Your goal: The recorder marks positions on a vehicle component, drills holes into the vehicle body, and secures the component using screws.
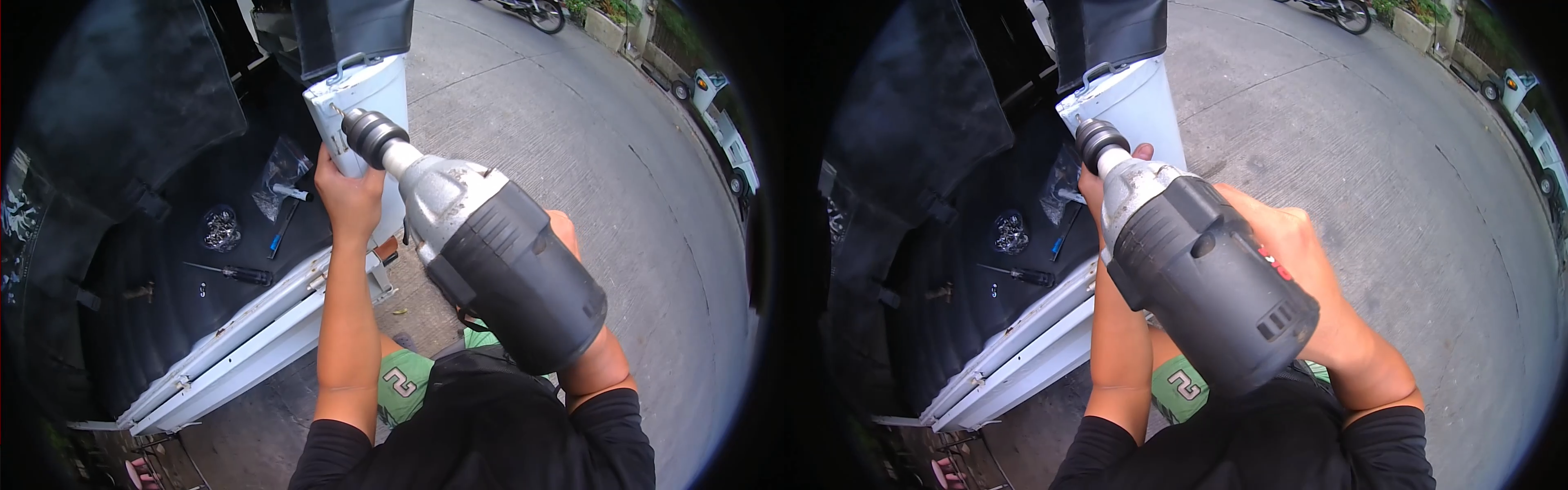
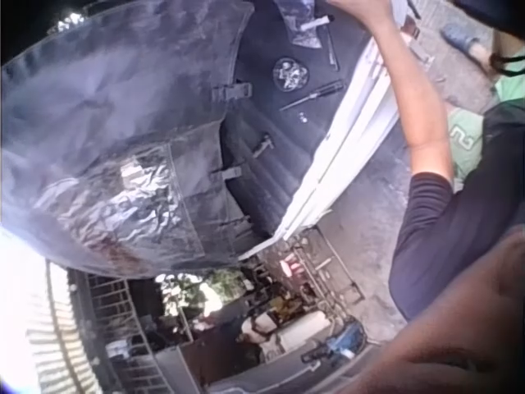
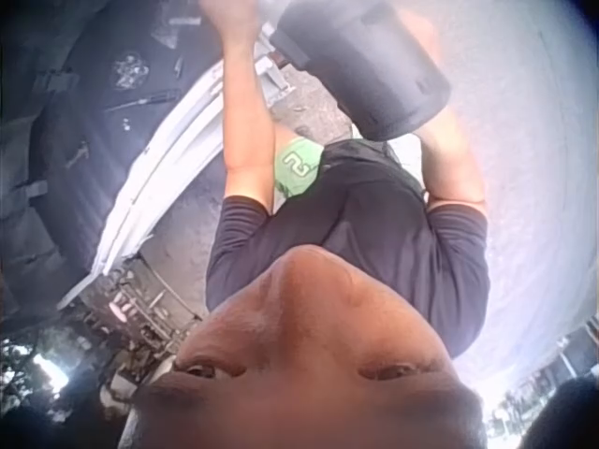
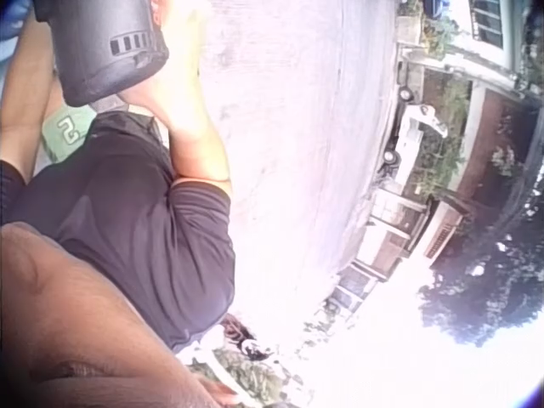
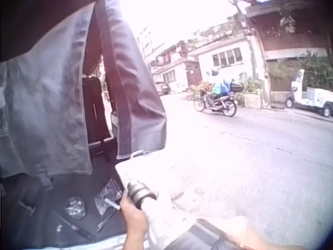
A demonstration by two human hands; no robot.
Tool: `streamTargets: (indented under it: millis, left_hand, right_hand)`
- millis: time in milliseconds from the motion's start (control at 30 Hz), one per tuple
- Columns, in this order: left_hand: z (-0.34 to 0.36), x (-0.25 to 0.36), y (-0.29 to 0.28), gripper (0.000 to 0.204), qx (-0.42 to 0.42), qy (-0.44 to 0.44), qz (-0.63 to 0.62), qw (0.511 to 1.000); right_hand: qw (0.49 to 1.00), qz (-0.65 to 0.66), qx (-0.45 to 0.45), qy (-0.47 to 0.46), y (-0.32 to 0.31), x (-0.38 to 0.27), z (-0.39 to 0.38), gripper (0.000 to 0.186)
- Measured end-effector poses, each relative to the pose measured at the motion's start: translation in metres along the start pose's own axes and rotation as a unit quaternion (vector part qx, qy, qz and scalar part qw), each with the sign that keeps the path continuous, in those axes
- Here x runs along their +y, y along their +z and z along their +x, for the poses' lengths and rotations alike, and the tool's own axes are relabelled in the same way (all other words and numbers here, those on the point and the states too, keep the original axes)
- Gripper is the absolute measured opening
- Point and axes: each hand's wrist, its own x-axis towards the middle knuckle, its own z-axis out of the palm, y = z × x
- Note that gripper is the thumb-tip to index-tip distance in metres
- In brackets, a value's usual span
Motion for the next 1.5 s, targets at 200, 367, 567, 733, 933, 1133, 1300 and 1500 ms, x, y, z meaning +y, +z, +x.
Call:
streamTargets:
  millis: [200, 367, 567, 733, 933, 1133, 1300, 1500]
  left_hand:
    - [0.008, -0.015, -0.010, 0.042, -0.015, -0.015, -0.090, 0.996]
    - [0.003, -0.009, -0.010, 0.048, -0.034, 0.097, -0.046, 0.994]
    - [0.002, -0.005, -0.005, 0.045, -0.035, 0.106, -0.032, 0.993]
    - [0.002, -0.005, -0.009, 0.042, -0.028, 0.111, 0.013, 0.993]
    - [0.006, -0.004, 0.003, 0.034, 0.022, 0.069, -0.013, 0.997]
    - [-0.001, -0.001, -0.008, 0.041, -0.009, 0.039, 0.020, 0.999]
    - [-0.001, 0.000, -0.004, 0.043, -0.006, 0.009, 0.012, 1.000]
    - [-0.006, -0.008, -0.001, 0.044, 0.034, -0.007, 0.001, 0.999]
  right_hand:
    - [0.998, 0.009, 0.001, -0.056, 0.006, 0.018, -0.002, 0.060]
    - [0.988, -0.147, 0.004, -0.035, 0.004, 0.035, -0.034, 0.040]
    - [0.999, -0.028, 0.030, -0.035, 0.009, 0.045, -0.031, 0.044]
    - [0.983, 0.127, 0.060, -0.121, 0.013, 0.054, -0.012, 0.048]
    - [0.988, -0.077, 0.040, -0.129, 0.003, 0.036, -0.013, 0.048]
    - [0.995, 0.088, 0.029, 0.022, 0.012, 0.029, -0.012, 0.047]
    - [0.997, -0.011, 0.058, -0.056, 0.015, 0.023, -0.010, 0.047]
    - [0.999, 0.006, 0.029, -0.038, 0.015, 0.000, -0.007, 0.049]
